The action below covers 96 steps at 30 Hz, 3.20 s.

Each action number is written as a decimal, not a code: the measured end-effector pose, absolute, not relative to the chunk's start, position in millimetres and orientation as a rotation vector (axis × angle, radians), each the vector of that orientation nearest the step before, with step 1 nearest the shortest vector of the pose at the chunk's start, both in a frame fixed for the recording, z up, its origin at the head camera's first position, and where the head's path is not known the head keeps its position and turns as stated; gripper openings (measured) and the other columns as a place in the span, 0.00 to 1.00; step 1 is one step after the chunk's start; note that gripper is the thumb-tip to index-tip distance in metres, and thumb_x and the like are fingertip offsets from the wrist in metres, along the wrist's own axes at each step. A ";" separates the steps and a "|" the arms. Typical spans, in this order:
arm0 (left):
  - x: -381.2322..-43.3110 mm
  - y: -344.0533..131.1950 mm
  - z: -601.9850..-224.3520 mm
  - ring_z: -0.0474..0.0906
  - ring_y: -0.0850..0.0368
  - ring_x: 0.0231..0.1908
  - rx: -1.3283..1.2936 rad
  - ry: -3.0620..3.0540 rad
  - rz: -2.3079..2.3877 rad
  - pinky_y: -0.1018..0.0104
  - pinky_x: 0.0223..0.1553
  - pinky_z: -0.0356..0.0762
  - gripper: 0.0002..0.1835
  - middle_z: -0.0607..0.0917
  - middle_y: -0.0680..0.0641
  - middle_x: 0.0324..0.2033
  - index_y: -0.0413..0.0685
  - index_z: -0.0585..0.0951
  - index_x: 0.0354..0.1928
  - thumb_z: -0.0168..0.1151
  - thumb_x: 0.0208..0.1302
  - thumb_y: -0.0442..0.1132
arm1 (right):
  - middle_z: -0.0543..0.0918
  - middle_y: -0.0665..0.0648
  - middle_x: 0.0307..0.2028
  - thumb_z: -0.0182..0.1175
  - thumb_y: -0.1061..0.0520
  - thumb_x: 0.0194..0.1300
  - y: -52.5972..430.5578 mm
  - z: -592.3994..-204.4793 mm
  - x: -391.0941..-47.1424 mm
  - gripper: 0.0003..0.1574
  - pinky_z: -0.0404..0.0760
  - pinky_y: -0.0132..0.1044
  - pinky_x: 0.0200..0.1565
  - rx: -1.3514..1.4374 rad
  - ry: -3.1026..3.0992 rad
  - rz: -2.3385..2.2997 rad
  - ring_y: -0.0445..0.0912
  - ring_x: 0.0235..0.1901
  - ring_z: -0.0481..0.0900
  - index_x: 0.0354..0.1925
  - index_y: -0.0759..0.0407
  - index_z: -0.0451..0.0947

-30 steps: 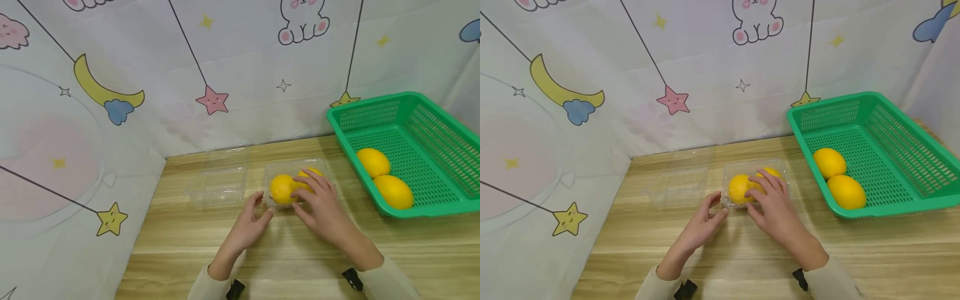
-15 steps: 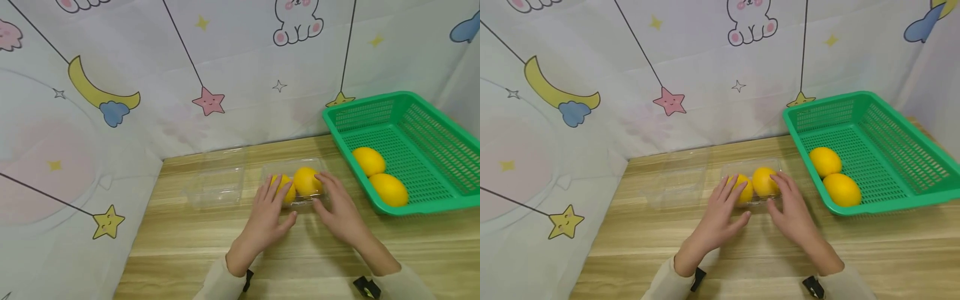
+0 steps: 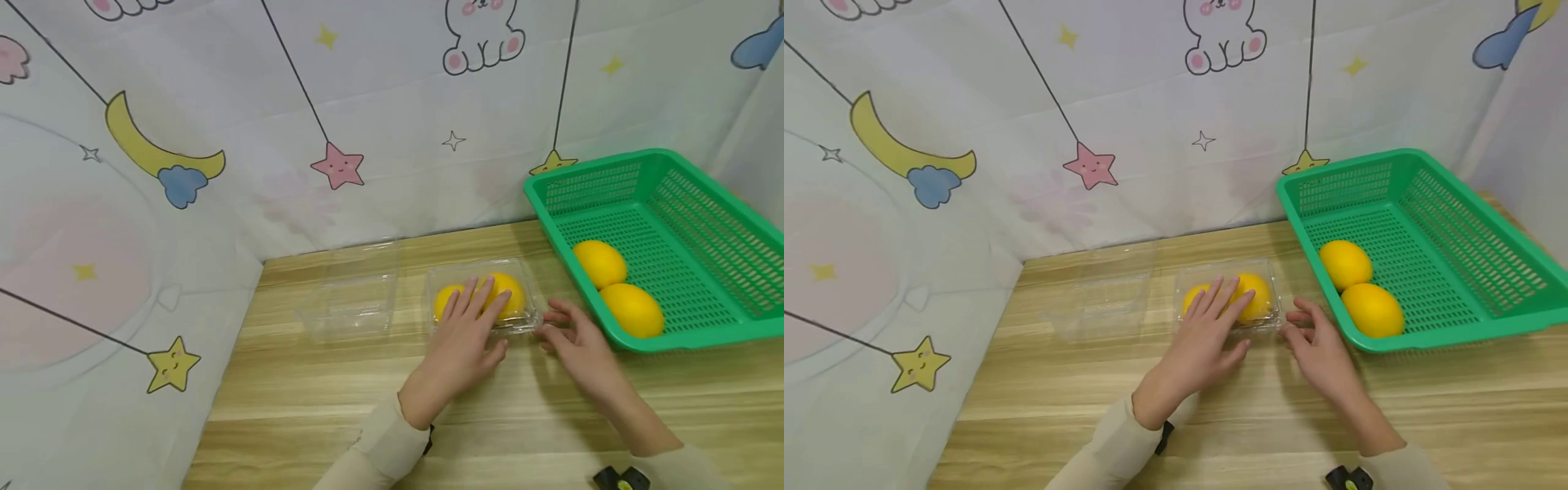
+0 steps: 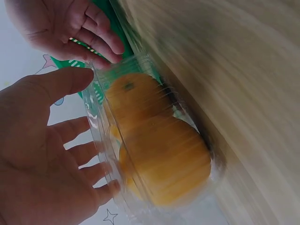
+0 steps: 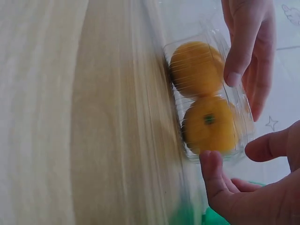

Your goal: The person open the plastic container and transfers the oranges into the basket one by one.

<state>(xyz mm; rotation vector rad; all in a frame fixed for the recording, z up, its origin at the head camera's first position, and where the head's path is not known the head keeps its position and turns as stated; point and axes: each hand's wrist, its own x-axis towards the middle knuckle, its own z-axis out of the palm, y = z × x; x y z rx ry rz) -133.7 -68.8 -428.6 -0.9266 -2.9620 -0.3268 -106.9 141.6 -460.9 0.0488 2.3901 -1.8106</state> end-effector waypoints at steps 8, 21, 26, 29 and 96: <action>-136.9 -62.6 -427.8 0.54 0.50 0.82 -0.908 -2.964 -0.277 0.47 0.80 0.56 0.37 0.63 0.48 0.82 0.58 0.64 0.82 0.64 0.76 0.52 | 0.81 0.68 0.60 0.49 0.54 0.86 145.0 -464.6 -112.5 0.30 0.84 0.32 0.47 0.140 2.185 -1.848 0.38 0.46 0.83 0.72 0.75 0.61; -140.5 -63.8 -429.6 0.60 0.50 0.80 -0.934 -2.928 -0.286 0.49 0.77 0.61 0.37 0.66 0.49 0.80 0.59 0.67 0.81 0.67 0.74 0.53 | 0.86 0.42 0.48 0.51 0.47 0.85 154.4 -473.7 -118.6 0.30 0.84 0.32 0.47 0.202 1.956 -1.938 0.32 0.47 0.82 0.68 0.70 0.69; -141.8 -65.2 -427.6 0.60 0.50 0.80 -0.936 -2.931 -0.301 0.49 0.76 0.62 0.36 0.66 0.49 0.80 0.59 0.67 0.81 0.66 0.74 0.52 | 0.86 0.42 0.45 0.50 0.47 0.85 148.4 -475.0 -119.2 0.30 0.83 0.30 0.47 0.219 1.928 -2.018 0.33 0.47 0.81 0.68 0.70 0.70; -141.7 -64.8 -427.8 0.59 0.50 0.80 -0.941 -2.939 -0.304 0.50 0.77 0.61 0.36 0.65 0.49 0.81 0.59 0.66 0.81 0.65 0.75 0.52 | 0.86 0.41 0.42 0.50 0.50 0.85 144.8 -477.5 -118.3 0.18 0.81 0.29 0.46 0.242 1.888 -2.114 0.34 0.46 0.81 0.58 0.60 0.77; -92.2 -137.7 -447.3 0.49 0.39 0.83 -0.792 -2.948 -0.661 0.33 0.77 0.55 0.44 0.54 0.35 0.83 0.44 0.57 0.84 0.68 0.73 0.45 | 0.61 0.70 0.62 0.48 0.59 0.82 128.8 -472.1 -98.5 0.41 0.80 0.20 0.50 0.263 2.169 -1.969 0.35 0.47 0.80 0.77 0.70 0.35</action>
